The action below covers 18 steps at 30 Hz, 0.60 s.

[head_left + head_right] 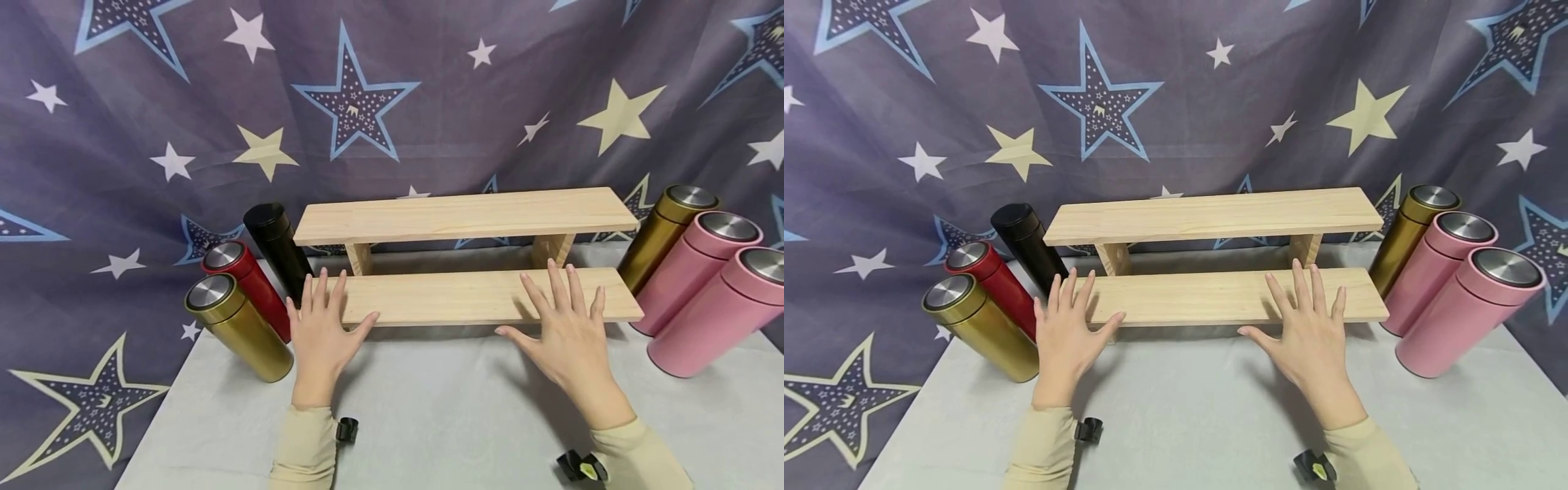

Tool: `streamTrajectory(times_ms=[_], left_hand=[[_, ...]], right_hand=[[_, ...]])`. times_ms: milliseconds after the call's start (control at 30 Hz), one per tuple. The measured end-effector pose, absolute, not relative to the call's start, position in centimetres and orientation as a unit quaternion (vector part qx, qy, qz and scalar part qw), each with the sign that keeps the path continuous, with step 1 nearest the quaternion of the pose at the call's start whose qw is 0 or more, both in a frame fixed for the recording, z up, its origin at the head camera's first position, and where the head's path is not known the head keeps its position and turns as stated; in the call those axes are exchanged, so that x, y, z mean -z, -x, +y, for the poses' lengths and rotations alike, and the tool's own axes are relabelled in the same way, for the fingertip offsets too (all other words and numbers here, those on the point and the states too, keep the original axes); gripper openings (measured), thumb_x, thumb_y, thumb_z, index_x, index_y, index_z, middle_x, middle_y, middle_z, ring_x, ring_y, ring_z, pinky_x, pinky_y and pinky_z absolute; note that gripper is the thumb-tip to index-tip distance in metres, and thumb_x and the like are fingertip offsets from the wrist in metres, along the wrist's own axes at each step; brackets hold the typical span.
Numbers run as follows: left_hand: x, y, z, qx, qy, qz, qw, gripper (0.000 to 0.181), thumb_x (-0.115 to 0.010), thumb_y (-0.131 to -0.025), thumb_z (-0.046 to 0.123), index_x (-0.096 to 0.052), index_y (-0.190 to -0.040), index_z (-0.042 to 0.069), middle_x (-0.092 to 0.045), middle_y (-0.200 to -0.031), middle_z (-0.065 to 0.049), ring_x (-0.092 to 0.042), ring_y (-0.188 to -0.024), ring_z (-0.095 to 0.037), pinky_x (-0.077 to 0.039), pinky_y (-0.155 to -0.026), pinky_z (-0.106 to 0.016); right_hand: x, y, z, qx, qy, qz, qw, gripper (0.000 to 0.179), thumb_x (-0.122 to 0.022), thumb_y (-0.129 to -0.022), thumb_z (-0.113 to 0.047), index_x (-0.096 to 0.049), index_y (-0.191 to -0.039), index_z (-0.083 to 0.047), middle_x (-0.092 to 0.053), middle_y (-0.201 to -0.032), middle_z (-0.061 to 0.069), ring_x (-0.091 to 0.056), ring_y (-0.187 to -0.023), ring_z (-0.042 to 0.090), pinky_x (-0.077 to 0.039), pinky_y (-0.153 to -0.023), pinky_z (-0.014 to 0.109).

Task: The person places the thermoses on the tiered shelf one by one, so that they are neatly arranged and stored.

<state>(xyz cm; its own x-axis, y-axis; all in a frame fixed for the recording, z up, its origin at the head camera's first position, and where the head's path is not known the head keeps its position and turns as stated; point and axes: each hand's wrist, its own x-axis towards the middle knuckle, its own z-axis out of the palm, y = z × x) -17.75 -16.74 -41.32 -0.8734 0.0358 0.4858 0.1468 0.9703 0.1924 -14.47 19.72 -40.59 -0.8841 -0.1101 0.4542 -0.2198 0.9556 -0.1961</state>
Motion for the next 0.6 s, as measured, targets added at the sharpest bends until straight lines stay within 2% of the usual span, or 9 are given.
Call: streamTrajectory(times_ms=[300, 467, 600], left_hand=[[41.9, 18.0, -18.2, 0.188, 0.048, -0.946, 0.258, 0.087, -0.062, -0.082, 0.07, -0.038, -0.154, 0.027, -0.029, -0.16, -0.009, -0.015, -0.149, -0.028, -0.015, -0.113, -0.064], [42.3, 18.2, -18.8, 0.241, 0.042, -0.929, 0.278, 0.081, -0.07, -0.081, 0.061, -0.045, -0.15, 0.027, -0.034, -0.158, -0.008, -0.021, -0.148, -0.029, -0.022, -0.111, -0.063], [42.7, 18.2, -19.3, 0.294, 0.03, -0.915, 0.275, 0.078, -0.074, -0.082, 0.056, -0.047, -0.149, 0.029, -0.035, -0.157, -0.006, -0.022, -0.147, -0.028, -0.025, -0.111, -0.061]], right_hand=[[40.7, 14.5, 19.7, -0.122, -0.086, -0.963, 0.225, 0.093, -0.061, -0.08, -0.073, -0.037, -0.154, -0.022, -0.013, -0.164, 0.014, 0.002, -0.151, 0.03, 0.003, -0.112, 0.068], [40.7, 14.4, 19.8, -0.124, -0.086, -0.963, 0.225, 0.093, -0.062, -0.08, -0.073, -0.037, -0.154, -0.022, -0.013, -0.164, 0.014, 0.001, -0.151, 0.03, 0.003, -0.112, 0.068], [40.7, 14.5, 19.7, -0.123, -0.088, -0.962, 0.228, 0.093, -0.062, -0.08, -0.073, -0.037, -0.154, -0.023, -0.014, -0.164, 0.014, 0.001, -0.151, 0.029, 0.002, -0.112, 0.068]])
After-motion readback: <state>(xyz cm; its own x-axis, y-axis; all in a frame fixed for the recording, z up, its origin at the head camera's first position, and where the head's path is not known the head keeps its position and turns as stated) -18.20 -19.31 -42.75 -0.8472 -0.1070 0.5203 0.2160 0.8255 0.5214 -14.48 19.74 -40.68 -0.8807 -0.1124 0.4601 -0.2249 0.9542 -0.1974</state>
